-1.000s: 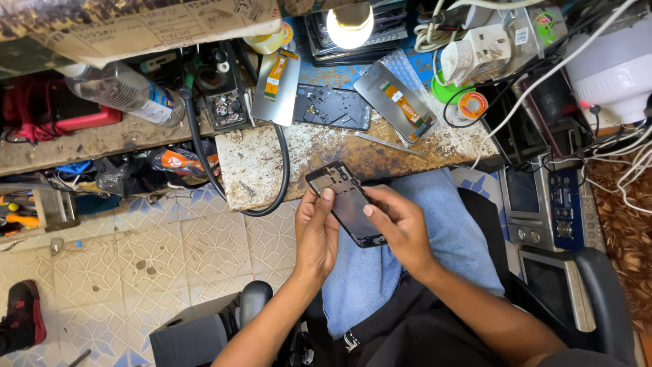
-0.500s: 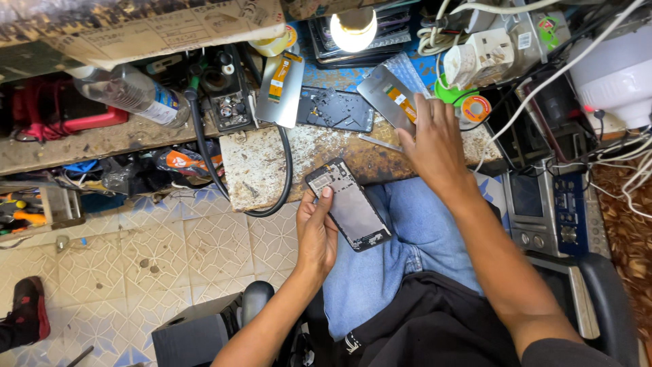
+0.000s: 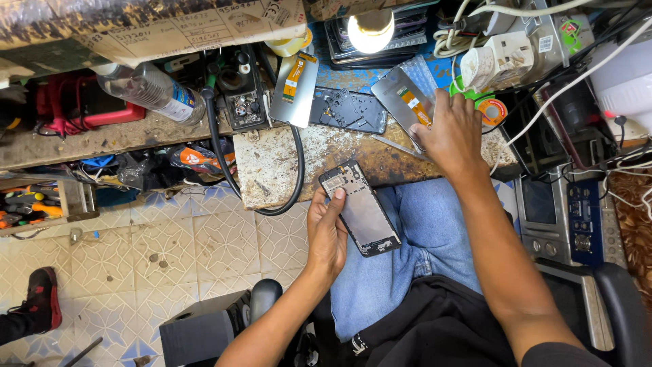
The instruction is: The person disassembles a smartphone, removes the back cover, and detaches the battery connector. They then reattach the battery connector, place the back cover back on, and press it into place. The person repeats the process of detaching and reattaching the battery connector several times.
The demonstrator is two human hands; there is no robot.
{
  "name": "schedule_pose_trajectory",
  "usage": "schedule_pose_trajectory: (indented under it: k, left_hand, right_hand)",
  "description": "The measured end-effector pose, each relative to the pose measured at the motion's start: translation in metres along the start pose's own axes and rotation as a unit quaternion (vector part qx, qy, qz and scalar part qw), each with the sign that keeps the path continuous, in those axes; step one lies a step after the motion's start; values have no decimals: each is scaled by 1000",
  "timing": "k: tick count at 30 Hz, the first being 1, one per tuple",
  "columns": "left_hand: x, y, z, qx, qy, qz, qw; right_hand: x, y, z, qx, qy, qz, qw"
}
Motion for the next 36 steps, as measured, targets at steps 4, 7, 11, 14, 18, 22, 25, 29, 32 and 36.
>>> schedule_pose_trajectory:
  k: [4,7,11,14,18,22,25,29,32,36]
  left_hand:
    - [-1,1,0,7,1,-5,1000]
    - [3,3,2,13,1,-11,1000]
    - [2,3,1,18,-1,-14,1000]
    - [3,3,2,18,1,-19,1000]
    - [-11,-3,-15,20,2,-28,999]
    - [-14,-5,-18,20,14,-36,999]
    - [-11,-3,-16,28,25,-34,999]
    - [-6,-6,-18,40,35,-20,998]
    - [2,-3,-11,44,37,-12,998]
    - [15,8,1,51,40,3,998]
  right_hand:
    - [11,-7,12,-14,-12,13,1000]
    - [10,-8,9,-31,-86,24,996]
    - [6,-2,0,-78,-172,40,981]
    - [15,-5,7,-101,-254,50,961]
    - [27,-12,23,-91,-419,48,902]
    - [21,5,6,-60,-528,62,845]
    - [13,35,-21,-84,-585,78,803]
    - [18,83,-17,-208,-749,183,602]
    - [47,126,20,-287,-826,132,467]
    - [47,171,20,-347,-880,-16,324]
Point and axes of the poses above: each hand's wrist, its own y-axis away from the middle knuckle, its own z-axis out of the palm, x = y × z, the point moved 4 cm from there along -y, towards the middle knuckle, and after that the axes turned 7 degrees about z, right-handed, at the moved point
